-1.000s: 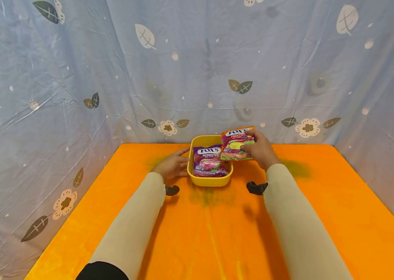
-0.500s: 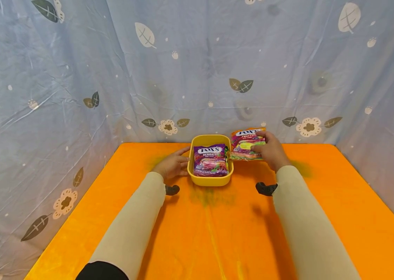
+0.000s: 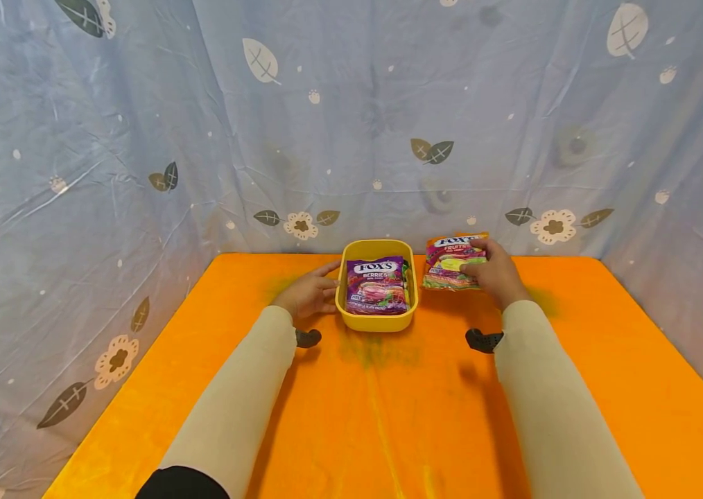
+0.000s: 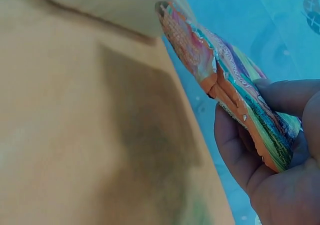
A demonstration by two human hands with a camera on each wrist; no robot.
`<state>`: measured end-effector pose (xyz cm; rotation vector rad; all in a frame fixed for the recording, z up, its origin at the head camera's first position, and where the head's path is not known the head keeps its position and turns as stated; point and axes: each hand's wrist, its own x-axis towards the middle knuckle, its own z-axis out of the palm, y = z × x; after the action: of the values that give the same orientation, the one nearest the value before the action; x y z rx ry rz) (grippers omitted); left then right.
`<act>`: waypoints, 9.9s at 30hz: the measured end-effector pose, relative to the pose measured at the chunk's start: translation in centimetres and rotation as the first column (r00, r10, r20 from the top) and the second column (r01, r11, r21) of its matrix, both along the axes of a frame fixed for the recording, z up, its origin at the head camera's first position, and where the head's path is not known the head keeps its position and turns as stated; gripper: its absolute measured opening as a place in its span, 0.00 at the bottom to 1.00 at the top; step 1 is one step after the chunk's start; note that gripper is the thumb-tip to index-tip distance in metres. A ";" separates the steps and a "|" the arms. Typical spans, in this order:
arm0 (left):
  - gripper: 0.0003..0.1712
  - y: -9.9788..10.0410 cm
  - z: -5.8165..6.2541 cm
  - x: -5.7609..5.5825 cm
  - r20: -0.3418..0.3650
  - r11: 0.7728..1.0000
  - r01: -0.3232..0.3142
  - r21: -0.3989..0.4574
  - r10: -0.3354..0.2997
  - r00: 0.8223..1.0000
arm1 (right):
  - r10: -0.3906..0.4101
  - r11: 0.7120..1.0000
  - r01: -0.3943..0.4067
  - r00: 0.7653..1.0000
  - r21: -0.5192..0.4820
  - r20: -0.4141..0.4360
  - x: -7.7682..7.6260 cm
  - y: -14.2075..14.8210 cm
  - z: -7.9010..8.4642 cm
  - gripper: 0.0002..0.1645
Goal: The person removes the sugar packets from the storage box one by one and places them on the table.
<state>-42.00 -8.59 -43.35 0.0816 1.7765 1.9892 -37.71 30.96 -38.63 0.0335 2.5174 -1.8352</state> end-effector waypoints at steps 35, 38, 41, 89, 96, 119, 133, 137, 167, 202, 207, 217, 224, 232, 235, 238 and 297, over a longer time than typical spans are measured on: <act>0.42 -0.1 -0.2 -0.6 0.017 1.000 0.012 -0.008 -0.012 1.000 | -0.039 0.965 0.026 0.998 0.262 0.043 -0.4 2.0 -4.8 0.46; 0.42 -0.2 -0.2 -0.6 0.024 1.000 0.010 -0.005 -0.010 1.000 | -0.048 0.967 0.038 0.998 0.253 0.033 -0.3 2.4 -5.0 0.48; 0.42 -0.2 -0.1 -0.6 0.031 1.000 0.009 0.004 -0.009 0.999 | -0.064 0.964 0.055 0.998 0.260 0.025 0.0 2.9 -4.9 0.48; 0.42 -0.2 -0.2 -0.4 -0.001 1.000 0.015 0.006 -0.015 1.000 | 0.033 0.997 -0.029 0.998 0.067 -0.062 0.0 0.1 -0.4 0.47; 0.42 -0.2 -0.3 -0.4 0.001 1.000 0.017 0.010 -0.017 1.000 | 0.090 0.996 -0.090 0.996 -0.005 -0.005 -0.3 -2.1 -0.2 0.49; 0.42 -0.3 -0.1 -0.3 0.016 1.000 0.019 0.017 -0.019 1.000 | 0.208 0.967 -0.208 0.978 -0.146 -0.016 0.1 -9.4 1.2 0.45; 0.42 -0.4 -0.1 -0.3 0.012 1.000 0.024 0.016 -0.024 1.000 | 0.234 0.972 -0.232 0.972 -0.047 0.037 0.2 -12.1 1.2 0.49; 0.42 -0.3 -0.2 -0.2 0.008 1.000 0.025 0.016 -0.025 1.000 | 0.228 0.972 -0.225 0.972 -0.064 0.056 0.2 -13.1 0.5 0.51; 0.42 -0.3 -0.6 -0.4 0.007 1.000 0.026 0.011 -0.026 1.000 | 0.173 0.982 -0.179 0.981 0.055 0.092 -0.1 -13.8 -1.0 0.44; 0.42 -0.2 -0.2 -0.2 0.011 0.999 0.036 0.040 -0.036 0.999 | 0.143 0.989 -0.142 0.990 -0.038 0.008 -0.3 -13.5 -2.0 0.38; 0.42 -0.3 -0.2 -0.2 0.004 0.999 0.029 0.030 -0.029 1.000 | 0.136 0.988 -0.135 0.991 -0.072 0.008 -0.2 -13.4 -1.9 0.38; 0.42 -0.2 -0.5 -0.6 0.009 0.999 0.038 0.017 -0.038 0.999 | 0.080 0.974 -0.072 0.996 -0.213 0.032 -0.1 -13.2 -1.4 0.39; 0.42 0.1 -0.2 -0.5 0.020 1.000 0.027 0.006 -0.028 0.999 | 0.073 0.974 -0.064 0.997 -0.217 0.031 -0.1 -12.8 -0.9 0.39; 0.42 0.2 -0.3 -0.6 0.001 0.999 0.038 -0.023 -0.038 0.999 | 0.037 0.979 -0.035 0.999 -0.203 0.002 -0.3 -11.5 -0.2 0.39; 0.42 0.2 -0.4 -0.7 -0.003 0.999 0.037 -0.034 -0.038 0.999 | 0.020 0.972 -0.018 1.000 -0.235 0.008 -0.3 -10.8 0.1 0.40; 0.42 0.1 -0.4 -0.6 -0.005 0.999 0.040 -0.033 -0.040 0.999 | 0.001 0.965 0.002 1.000 -0.262 0.012 -0.2 -10.0 0.4 0.40; 0.42 0.2 -0.4 -0.7 0.018 0.999 0.032 -0.010 -0.032 0.999 | -0.220 0.882 0.211 0.975 -0.421 0.028 2.3 5.4 0.1 0.43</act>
<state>-42.74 -8.41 -43.79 0.0881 1.7631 1.9522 -35.36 36.32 -38.56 0.2986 2.1405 -2.4398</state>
